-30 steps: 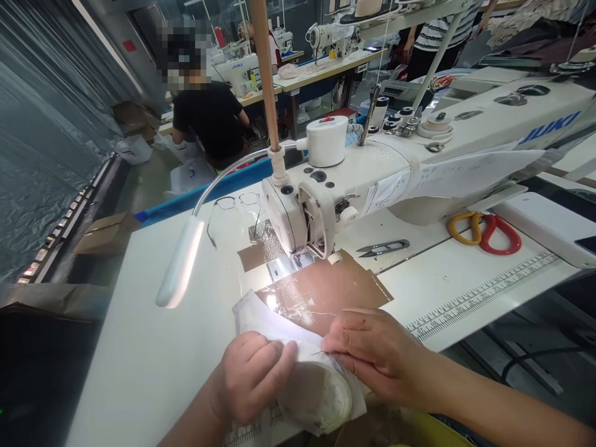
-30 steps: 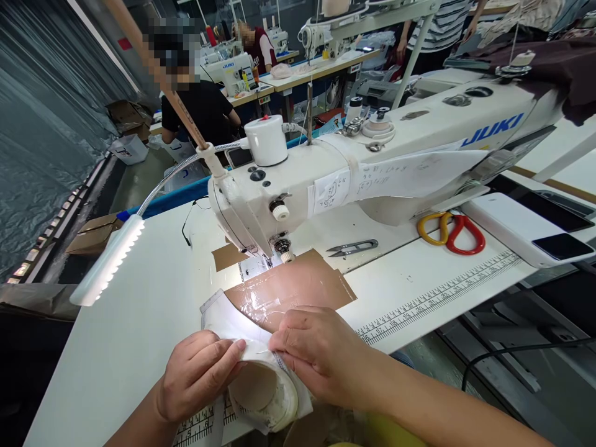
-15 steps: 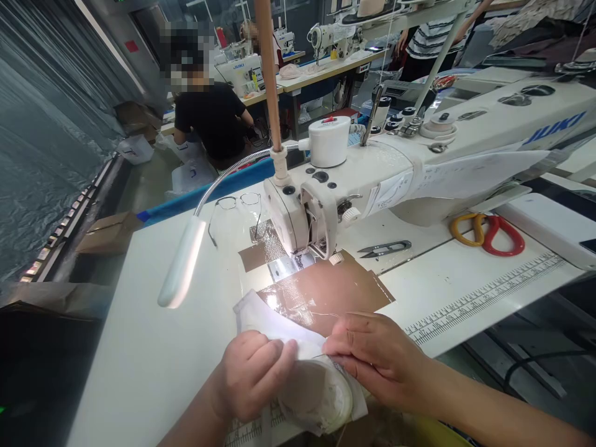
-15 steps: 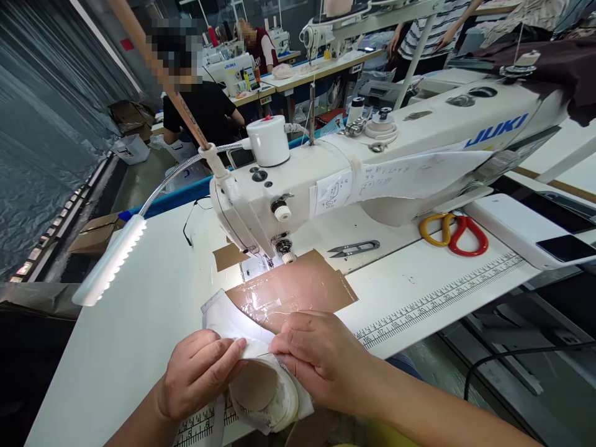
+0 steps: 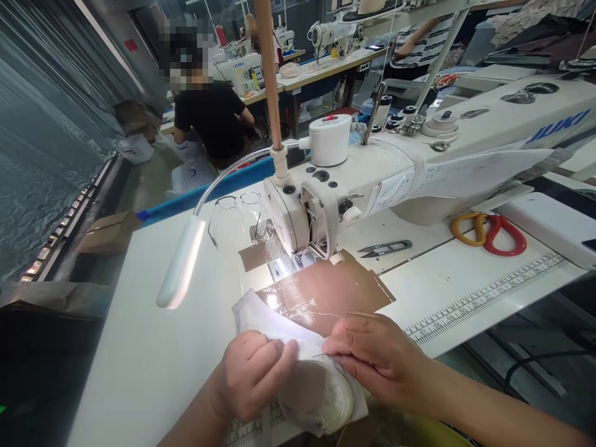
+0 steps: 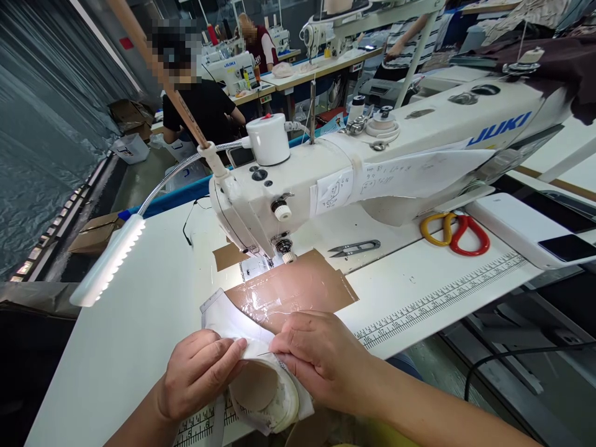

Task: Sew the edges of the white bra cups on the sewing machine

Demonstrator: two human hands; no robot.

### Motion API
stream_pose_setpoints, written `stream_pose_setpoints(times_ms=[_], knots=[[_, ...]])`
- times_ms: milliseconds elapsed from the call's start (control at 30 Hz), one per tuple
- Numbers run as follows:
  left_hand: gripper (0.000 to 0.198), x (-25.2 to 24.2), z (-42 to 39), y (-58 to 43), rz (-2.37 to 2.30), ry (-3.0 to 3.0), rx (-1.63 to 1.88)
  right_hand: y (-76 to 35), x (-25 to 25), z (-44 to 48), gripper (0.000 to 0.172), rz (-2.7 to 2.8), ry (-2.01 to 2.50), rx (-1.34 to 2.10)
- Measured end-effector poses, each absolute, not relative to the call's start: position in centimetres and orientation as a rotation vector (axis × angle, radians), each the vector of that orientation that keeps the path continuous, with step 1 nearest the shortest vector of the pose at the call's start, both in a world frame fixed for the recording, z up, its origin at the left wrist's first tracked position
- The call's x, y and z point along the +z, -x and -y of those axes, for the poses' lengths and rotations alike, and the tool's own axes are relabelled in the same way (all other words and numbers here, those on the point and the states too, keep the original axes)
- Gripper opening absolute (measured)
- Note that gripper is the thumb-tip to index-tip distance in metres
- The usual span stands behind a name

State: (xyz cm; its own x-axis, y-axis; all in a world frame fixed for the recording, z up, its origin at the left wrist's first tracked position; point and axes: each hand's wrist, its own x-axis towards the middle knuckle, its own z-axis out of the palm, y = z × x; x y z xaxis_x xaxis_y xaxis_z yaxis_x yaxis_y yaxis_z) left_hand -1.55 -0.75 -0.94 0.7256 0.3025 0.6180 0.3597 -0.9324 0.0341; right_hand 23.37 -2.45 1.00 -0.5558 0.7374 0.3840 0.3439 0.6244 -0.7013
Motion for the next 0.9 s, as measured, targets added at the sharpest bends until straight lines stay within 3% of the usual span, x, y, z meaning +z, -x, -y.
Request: stream_pose_setpoints(times_ms=[633, 900], knots=[[0.033, -0.7, 0.7, 1.2, 0.636, 2.903, -0.942, -23.9, 3.4, 1.0, 0.019, 2.408, 0.827, 0.873], [0.022, 0.7, 0.3, 0.2, 0.959, 3.384, -1.077, -23.7, 4.0, -1.6, 0.013, 2.761, 0.688, 0.606]])
